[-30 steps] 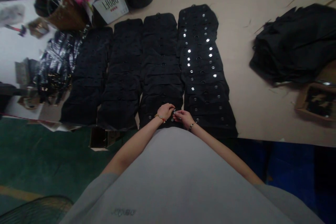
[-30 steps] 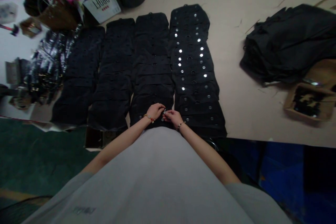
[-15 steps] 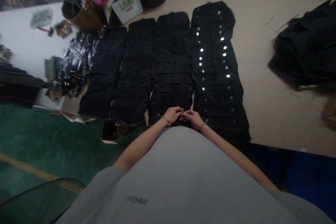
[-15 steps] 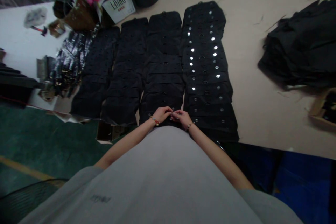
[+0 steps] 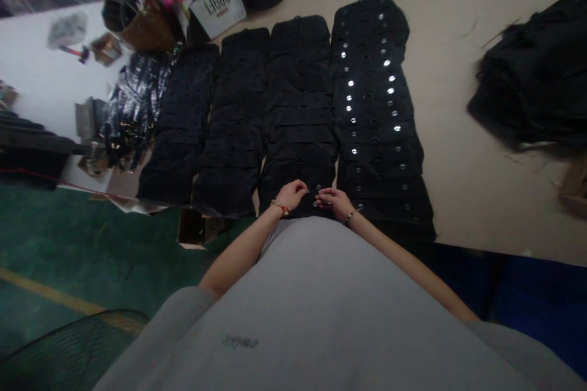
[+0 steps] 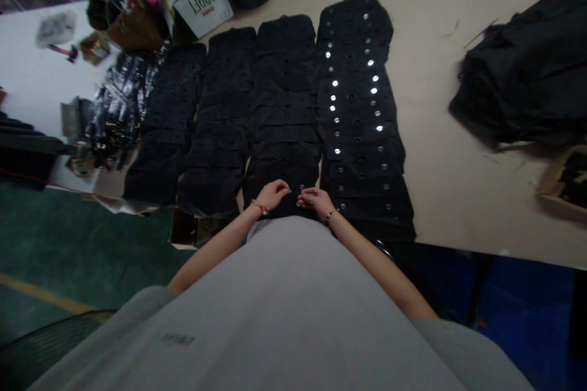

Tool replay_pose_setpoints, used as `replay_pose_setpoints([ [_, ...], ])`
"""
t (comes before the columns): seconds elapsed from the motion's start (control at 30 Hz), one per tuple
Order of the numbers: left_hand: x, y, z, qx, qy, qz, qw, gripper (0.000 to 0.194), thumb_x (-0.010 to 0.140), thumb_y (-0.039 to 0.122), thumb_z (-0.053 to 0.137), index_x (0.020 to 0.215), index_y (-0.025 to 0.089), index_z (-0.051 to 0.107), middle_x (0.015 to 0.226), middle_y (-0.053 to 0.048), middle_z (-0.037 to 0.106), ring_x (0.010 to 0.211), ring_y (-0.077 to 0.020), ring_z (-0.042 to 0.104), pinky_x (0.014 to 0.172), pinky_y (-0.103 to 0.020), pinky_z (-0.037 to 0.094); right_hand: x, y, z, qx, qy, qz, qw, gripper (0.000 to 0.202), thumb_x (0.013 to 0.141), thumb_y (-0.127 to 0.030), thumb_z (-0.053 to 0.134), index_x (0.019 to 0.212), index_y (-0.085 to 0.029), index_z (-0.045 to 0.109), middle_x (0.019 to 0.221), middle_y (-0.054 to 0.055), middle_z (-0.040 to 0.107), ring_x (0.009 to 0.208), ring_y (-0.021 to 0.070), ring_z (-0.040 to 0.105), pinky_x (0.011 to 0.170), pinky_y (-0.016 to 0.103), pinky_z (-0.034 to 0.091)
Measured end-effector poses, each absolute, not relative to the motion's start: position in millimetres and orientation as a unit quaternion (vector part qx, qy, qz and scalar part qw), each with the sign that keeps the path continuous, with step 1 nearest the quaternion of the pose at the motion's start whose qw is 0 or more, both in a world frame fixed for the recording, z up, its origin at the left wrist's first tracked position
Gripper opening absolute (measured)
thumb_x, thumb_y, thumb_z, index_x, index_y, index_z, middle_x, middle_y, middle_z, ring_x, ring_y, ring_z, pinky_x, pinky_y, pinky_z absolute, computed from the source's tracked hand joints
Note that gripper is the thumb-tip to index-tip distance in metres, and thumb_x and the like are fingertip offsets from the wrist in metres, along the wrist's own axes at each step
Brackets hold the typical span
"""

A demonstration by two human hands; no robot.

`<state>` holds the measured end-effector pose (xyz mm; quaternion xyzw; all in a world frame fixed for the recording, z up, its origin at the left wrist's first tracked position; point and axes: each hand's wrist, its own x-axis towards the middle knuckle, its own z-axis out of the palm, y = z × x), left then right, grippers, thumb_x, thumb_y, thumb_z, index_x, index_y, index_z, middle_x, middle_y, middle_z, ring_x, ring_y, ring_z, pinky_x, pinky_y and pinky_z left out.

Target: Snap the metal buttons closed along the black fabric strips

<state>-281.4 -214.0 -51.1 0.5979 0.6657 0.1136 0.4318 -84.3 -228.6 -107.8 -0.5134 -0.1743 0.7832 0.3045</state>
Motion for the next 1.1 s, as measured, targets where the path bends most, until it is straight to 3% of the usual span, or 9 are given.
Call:
replay_pose_setpoints([
  [0.13,-241.6,-216.9,-50.5,0.626,0.651,0.067,0.425,0.016,0.085,0.023,0.055,0.092,0.021,0.069,0.093,-0.003,0.072,0.086,-0.0157,0.064,0.082,-0.026,0.048,-83.1,-230.7,-111.6,-0.491,-0.206,0.788,0.308,0.026,0.065,-0.022,0.082,0.084,-0.013,0.067,0.073,0.006,0.072,0.065,0.0158,0.069,0.062,0.025,0.058],
  [0.27,-244.6,-218.3,-47.5,0.646,0.651,0.068,0.393,0.016,0.086,0.026,0.056,0.092,0.025,0.07,0.094,-0.002,0.073,0.09,-0.0162,0.065,0.086,-0.026,0.047,-84.5,-231.0,-110.8,-0.521,-0.228,0.766,0.301,0.027,0.063,-0.027,0.084,0.077,-0.013,0.066,0.064,0.004,0.069,0.056,0.0135,0.066,0.054,0.022,0.056],
  [0.4,-293.6,-219.8,-49.1,0.557,0.757,0.125,0.318,0.015,0.086,0.029,0.055,0.093,0.025,0.068,0.09,0.0,0.072,0.084,-0.0144,0.066,0.078,-0.024,0.048,-86.0,-229.5,-108.8,-0.526,-0.212,0.766,0.304,0.021,0.067,-0.024,0.081,0.075,-0.014,0.065,0.068,0.006,0.07,0.058,0.0134,0.067,0.054,0.022,0.056],
  [0.53,-342.7,-220.5,-60.7,0.472,0.806,0.145,0.327,0.013,0.085,0.031,0.057,0.089,0.023,0.067,0.081,0.0,0.071,0.074,-0.0125,0.065,0.067,-0.022,0.048,-86.5,-227.8,-106.5,-0.524,-0.202,0.772,0.298,0.016,0.071,-0.021,0.078,0.077,-0.014,0.065,0.071,0.007,0.071,0.06,0.0139,0.067,0.055,0.022,0.057],
  [0.77,-351.6,-211.1,-80.5,0.46,0.797,0.156,0.359,0.011,0.078,0.028,0.063,0.083,0.02,0.069,0.082,-0.001,0.071,0.077,-0.0131,0.065,0.07,-0.022,0.048,-85.6,-228.3,-105.3,-0.522,-0.194,0.774,0.303,0.01,0.075,-0.016,0.074,0.081,-0.013,0.066,0.075,0.008,0.072,0.062,0.0144,0.068,0.056,0.022,0.057],
  [0.97,-345.3,-206.4,-73.5,0.474,0.82,0.084,0.311,0.013,0.079,0.034,0.062,0.084,0.024,0.069,0.084,-0.001,0.071,0.079,-0.0158,0.065,0.072,-0.026,0.047,-84.0,-226.2,-103.1,-0.511,-0.181,0.786,0.298,0.01,0.076,-0.012,0.071,0.085,-0.012,0.067,0.078,0.01,0.072,0.065,0.0162,0.07,0.059,0.025,0.059],
  [1.1,-343.3,-212.8,-69.8,0.557,0.799,0.054,0.219,0.015,0.084,0.033,0.057,0.09,0.024,0.067,0.09,-0.004,0.069,0.087,-0.0185,0.062,0.078,-0.028,0.046,-85.1,-226.0,-103.1,-0.517,-0.179,0.781,0.301,0.008,0.078,-0.011,0.07,0.084,-0.012,0.066,0.078,0.009,0.072,0.064,0.015,0.069,0.058,0.024,0.059],
])
